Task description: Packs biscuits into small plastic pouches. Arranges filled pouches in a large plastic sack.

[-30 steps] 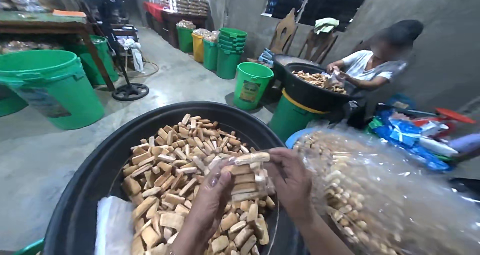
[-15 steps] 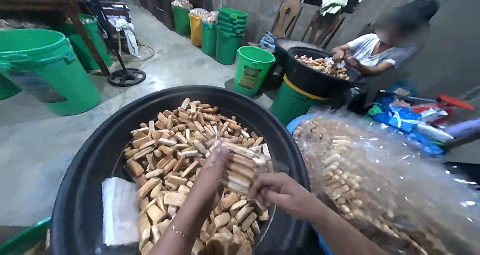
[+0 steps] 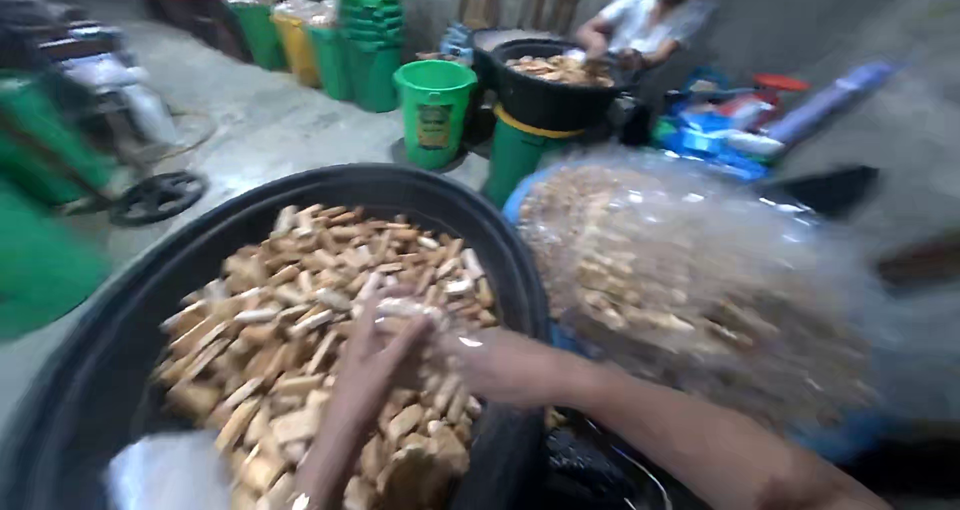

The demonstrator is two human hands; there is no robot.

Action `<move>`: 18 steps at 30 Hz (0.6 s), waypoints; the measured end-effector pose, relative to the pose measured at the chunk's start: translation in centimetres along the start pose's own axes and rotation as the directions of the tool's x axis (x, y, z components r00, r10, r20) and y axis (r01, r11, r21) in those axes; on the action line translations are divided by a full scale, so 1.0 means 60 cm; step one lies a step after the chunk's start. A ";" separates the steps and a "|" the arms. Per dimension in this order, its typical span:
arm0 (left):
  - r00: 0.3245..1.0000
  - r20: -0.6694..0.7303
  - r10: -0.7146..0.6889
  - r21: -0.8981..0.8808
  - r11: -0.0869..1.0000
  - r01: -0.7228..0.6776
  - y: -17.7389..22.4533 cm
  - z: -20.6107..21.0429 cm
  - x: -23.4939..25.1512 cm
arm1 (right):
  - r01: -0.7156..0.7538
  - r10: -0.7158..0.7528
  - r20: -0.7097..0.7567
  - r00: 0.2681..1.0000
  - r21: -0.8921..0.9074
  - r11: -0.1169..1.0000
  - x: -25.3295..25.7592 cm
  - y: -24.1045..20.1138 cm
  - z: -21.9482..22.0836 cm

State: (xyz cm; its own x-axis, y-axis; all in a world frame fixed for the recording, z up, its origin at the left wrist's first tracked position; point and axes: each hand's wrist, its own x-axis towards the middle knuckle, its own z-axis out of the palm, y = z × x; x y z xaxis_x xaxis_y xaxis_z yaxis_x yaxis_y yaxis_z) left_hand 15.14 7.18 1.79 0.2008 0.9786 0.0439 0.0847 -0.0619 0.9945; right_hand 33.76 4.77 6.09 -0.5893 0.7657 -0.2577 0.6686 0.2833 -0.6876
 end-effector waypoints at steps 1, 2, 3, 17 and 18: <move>1.000 -0.016 0.021 0.043 0.999 -0.020 -0.004 0.009 -0.006 | -0.019 0.019 -0.028 0.999 0.013 1.000 -0.008 0.002 0.011; 0.999 -0.020 0.036 0.079 0.996 -0.034 -0.007 0.015 -0.010 | -0.001 0.005 -0.079 0.997 0.061 0.998 -0.019 0.010 0.021; 0.999 -0.019 0.051 0.099 0.994 -0.049 -0.006 0.018 -0.010 | 0.058 -0.038 -0.152 0.988 0.135 0.989 -0.035 0.021 0.027; 0.506 0.816 0.279 0.326 0.500 -0.802 0.010 0.217 0.042 | -0.482 -0.036 -0.761 0.648 -0.446 0.754 -0.444 0.210 -0.019; 0.457 0.867 0.200 0.352 0.405 -0.844 0.002 0.239 0.059 | -0.530 0.061 -0.717 0.694 -0.451 0.718 -0.458 0.228 -0.030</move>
State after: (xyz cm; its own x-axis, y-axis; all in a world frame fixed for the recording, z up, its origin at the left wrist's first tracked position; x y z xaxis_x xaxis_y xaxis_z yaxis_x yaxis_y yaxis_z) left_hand 29.85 7.81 0.72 0.9545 0.2653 0.1364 0.2082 -0.9199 0.3324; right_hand 59.91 -11.33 4.98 -0.0427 0.9630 0.2661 0.9970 0.0583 -0.0511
